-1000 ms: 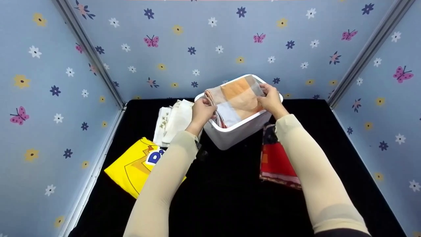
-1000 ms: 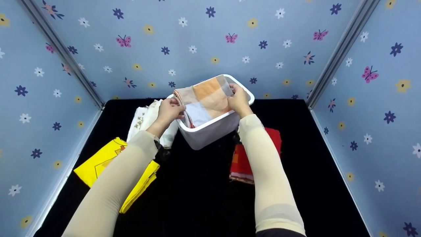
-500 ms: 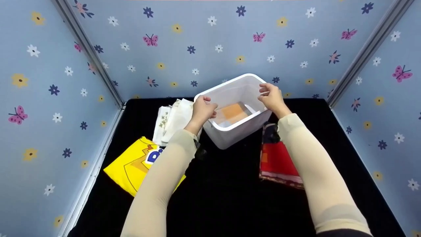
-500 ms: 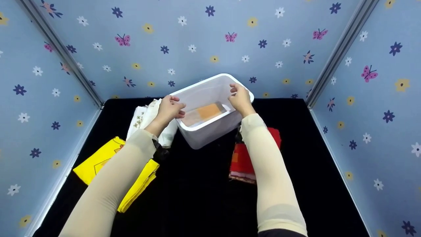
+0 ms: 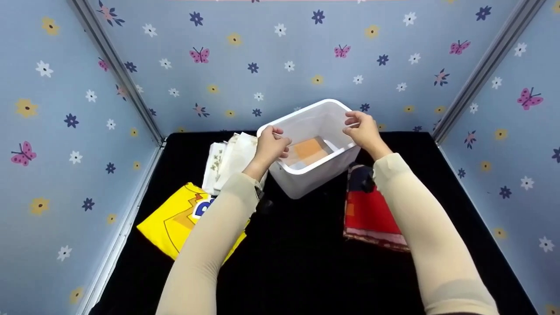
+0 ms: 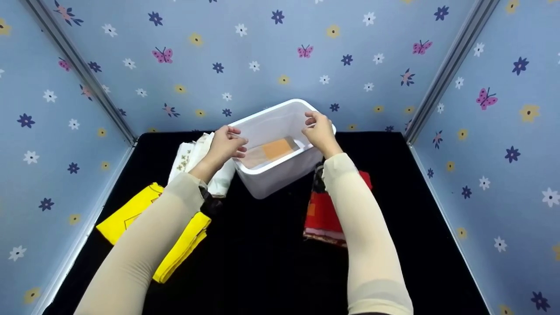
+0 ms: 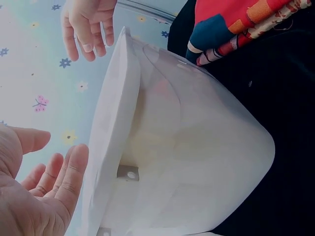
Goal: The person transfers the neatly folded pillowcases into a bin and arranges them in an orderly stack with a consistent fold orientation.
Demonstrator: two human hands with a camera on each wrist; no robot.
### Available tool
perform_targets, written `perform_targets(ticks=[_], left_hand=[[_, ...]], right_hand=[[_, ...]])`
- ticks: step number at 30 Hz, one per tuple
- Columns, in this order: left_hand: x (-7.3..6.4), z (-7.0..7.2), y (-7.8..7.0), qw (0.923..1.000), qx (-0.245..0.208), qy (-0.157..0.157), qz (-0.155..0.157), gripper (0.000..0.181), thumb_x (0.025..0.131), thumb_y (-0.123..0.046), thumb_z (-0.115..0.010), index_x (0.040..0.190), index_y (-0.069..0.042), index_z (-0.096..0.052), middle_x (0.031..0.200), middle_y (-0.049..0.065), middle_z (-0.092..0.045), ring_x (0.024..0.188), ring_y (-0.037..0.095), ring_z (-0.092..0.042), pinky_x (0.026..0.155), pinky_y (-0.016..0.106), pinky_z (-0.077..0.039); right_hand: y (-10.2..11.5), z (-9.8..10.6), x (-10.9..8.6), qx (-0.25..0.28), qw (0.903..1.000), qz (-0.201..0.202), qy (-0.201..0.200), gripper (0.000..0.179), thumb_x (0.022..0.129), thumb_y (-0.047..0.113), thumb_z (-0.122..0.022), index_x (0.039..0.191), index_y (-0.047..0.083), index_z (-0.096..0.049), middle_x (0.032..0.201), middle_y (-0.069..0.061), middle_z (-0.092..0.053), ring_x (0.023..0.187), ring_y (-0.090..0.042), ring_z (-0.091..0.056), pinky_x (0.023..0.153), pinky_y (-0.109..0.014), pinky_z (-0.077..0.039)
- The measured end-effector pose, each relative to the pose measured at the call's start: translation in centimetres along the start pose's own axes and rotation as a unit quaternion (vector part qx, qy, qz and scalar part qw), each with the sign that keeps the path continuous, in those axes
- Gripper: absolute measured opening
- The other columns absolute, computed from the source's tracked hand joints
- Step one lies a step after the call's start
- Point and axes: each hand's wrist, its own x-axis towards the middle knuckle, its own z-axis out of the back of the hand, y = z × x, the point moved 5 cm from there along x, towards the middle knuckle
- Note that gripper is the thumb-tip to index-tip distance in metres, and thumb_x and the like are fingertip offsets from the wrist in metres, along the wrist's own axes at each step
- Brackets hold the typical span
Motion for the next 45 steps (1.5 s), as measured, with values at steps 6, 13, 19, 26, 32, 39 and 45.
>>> perform_targets(ticks=[6,13,19,26,32,39,45], left_hand=[[-0.5,-0.2,-0.6,0.9998,-0.013,0.009,-0.010,0.030,0.087,-0.006,-0.065,0.113,-0.001,-0.052,0.094,0.012,-0.059,0.083,0.037,-0.069,0.064,0.038,-0.061],[-1.0,-0.4,-1.0,0.9996,-0.012,0.016,-0.018,0.029,0.087,-0.005,-0.066,0.112,-0.001,-0.052,0.092,0.011,-0.057,0.076,0.030,-0.068,0.063,0.036,-0.061],[-1.3,-0.6,-1.1,0.9992,-0.020,0.027,-0.021,0.030,0.085,-0.006,-0.067,0.112,-0.001,-0.053,0.092,0.011,-0.057,0.076,0.031,-0.069,0.062,0.036,-0.061],[-1.9,-0.1,-1.0,0.9985,-0.034,0.037,-0.020,0.029,0.085,-0.005,-0.065,0.111,-0.002,-0.052,0.093,0.013,-0.059,0.080,0.035,-0.069,0.062,0.037,-0.061],[-2.3,-0.2,-1.3,0.9981,-0.041,0.041,-0.021,0.029,0.085,-0.004,-0.066,0.111,-0.002,-0.052,0.092,0.012,-0.058,0.080,0.035,-0.068,0.061,0.038,-0.060],[-2.6,-0.8,-1.4,0.9974,-0.044,0.052,-0.022,0.029,0.085,-0.005,-0.066,0.111,-0.003,-0.052,0.093,0.012,-0.061,0.084,0.037,-0.069,0.063,0.038,-0.061],[-2.9,-1.2,-1.4,0.9969,-0.050,0.054,-0.027,0.029,0.084,-0.004,-0.067,0.109,-0.003,-0.053,0.091,0.012,-0.061,0.077,0.031,-0.069,0.063,0.040,-0.061]], right_hand=[[0.1,0.6,-0.6,0.006,1.0000,0.005,-0.005,0.047,0.084,0.000,-0.068,0.130,0.001,-0.059,0.112,-0.022,-0.067,0.101,-0.030,-0.067,0.085,-0.028,-0.055],[0.7,1.2,-1.3,-0.001,0.9998,0.017,-0.007,0.046,0.084,0.001,-0.068,0.129,0.002,-0.060,0.111,-0.020,-0.068,0.101,-0.031,-0.067,0.085,-0.029,-0.055],[0.8,1.9,-2.0,0.000,0.9998,0.017,-0.006,0.046,0.084,0.001,-0.067,0.130,0.003,-0.060,0.112,-0.019,-0.068,0.101,-0.030,-0.067,0.084,-0.029,-0.055],[0.9,2.3,-2.6,0.004,0.9997,0.022,-0.006,0.045,0.084,0.002,-0.067,0.129,0.003,-0.061,0.111,-0.020,-0.068,0.100,-0.030,-0.068,0.080,-0.025,-0.055],[1.2,2.8,-3.0,0.007,0.9996,0.028,-0.004,0.045,0.085,0.002,-0.067,0.129,0.002,-0.060,0.111,-0.019,-0.067,0.101,-0.030,-0.067,0.082,-0.026,-0.055],[0.9,3.5,-3.7,0.010,0.9995,0.028,-0.004,0.046,0.085,0.003,-0.067,0.130,0.002,-0.060,0.113,-0.022,-0.066,0.102,-0.030,-0.067,0.083,-0.026,-0.055],[0.7,3.8,-4.5,0.020,0.9993,0.031,-0.005,0.044,0.086,0.002,-0.067,0.129,0.001,-0.061,0.111,-0.021,-0.067,0.100,-0.029,-0.068,0.078,-0.021,-0.054]])
